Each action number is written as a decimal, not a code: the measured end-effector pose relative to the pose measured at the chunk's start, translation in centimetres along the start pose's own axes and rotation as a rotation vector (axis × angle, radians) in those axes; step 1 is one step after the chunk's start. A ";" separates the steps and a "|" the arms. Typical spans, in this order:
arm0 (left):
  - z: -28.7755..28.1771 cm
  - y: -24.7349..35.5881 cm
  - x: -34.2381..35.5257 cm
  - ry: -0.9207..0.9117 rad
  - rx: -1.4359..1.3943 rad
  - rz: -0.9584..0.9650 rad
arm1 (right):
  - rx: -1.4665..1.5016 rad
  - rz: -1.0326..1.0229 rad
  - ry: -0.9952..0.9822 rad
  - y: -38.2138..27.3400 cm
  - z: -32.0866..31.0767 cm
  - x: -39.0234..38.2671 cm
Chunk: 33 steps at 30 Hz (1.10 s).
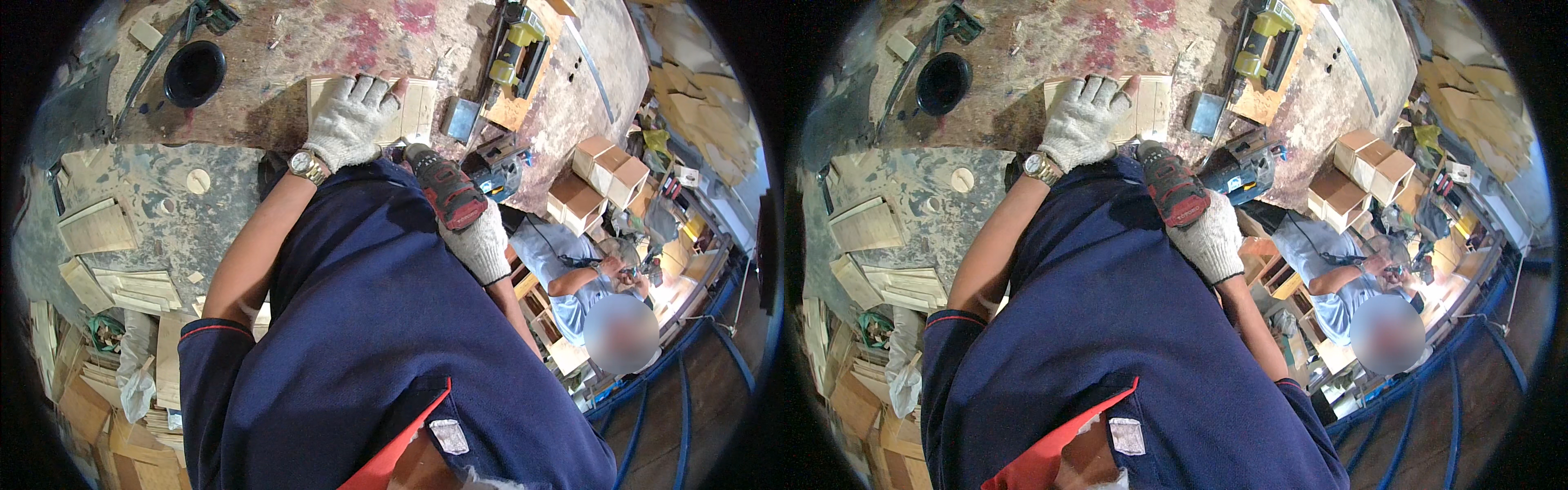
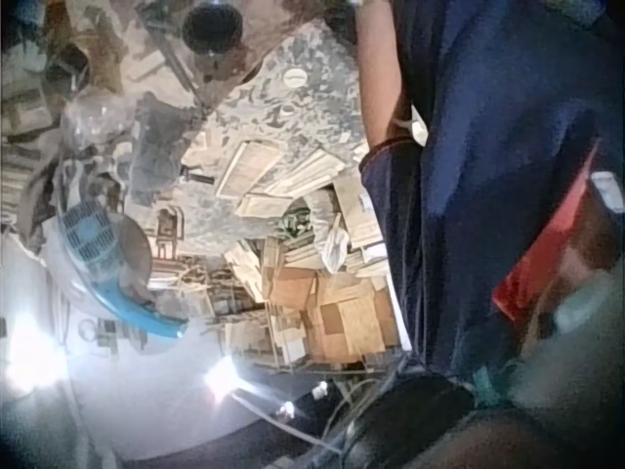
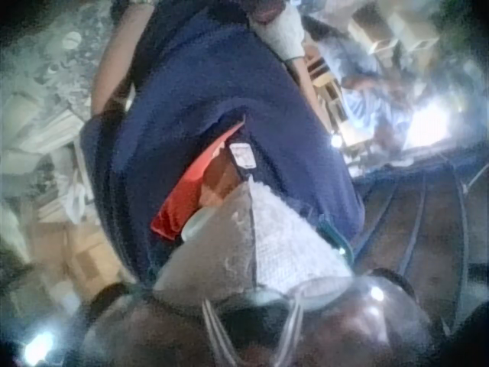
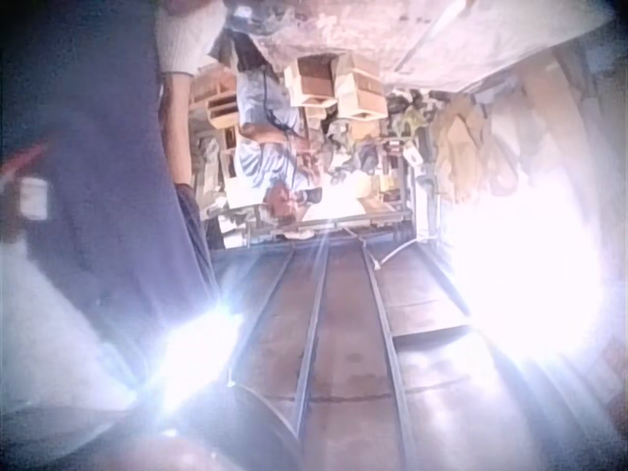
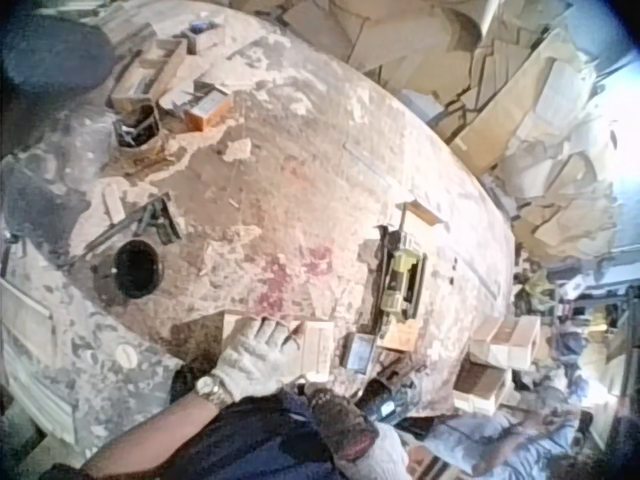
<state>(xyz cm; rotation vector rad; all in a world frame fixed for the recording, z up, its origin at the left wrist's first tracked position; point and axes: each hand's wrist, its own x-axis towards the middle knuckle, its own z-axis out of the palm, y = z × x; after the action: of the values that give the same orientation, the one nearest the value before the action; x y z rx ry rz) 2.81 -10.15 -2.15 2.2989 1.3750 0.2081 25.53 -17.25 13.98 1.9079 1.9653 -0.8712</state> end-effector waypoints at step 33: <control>1.0 -0.1 0.0 0.163 0.132 0.015 | 0.018 0.136 -0.228 -1.8 -1.1 4.6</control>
<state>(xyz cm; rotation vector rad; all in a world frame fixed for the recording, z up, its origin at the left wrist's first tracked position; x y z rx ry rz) 3.03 -10.43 -3.08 2.4473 1.4915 0.3254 23.55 -12.76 12.58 1.8359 1.6820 -1.0202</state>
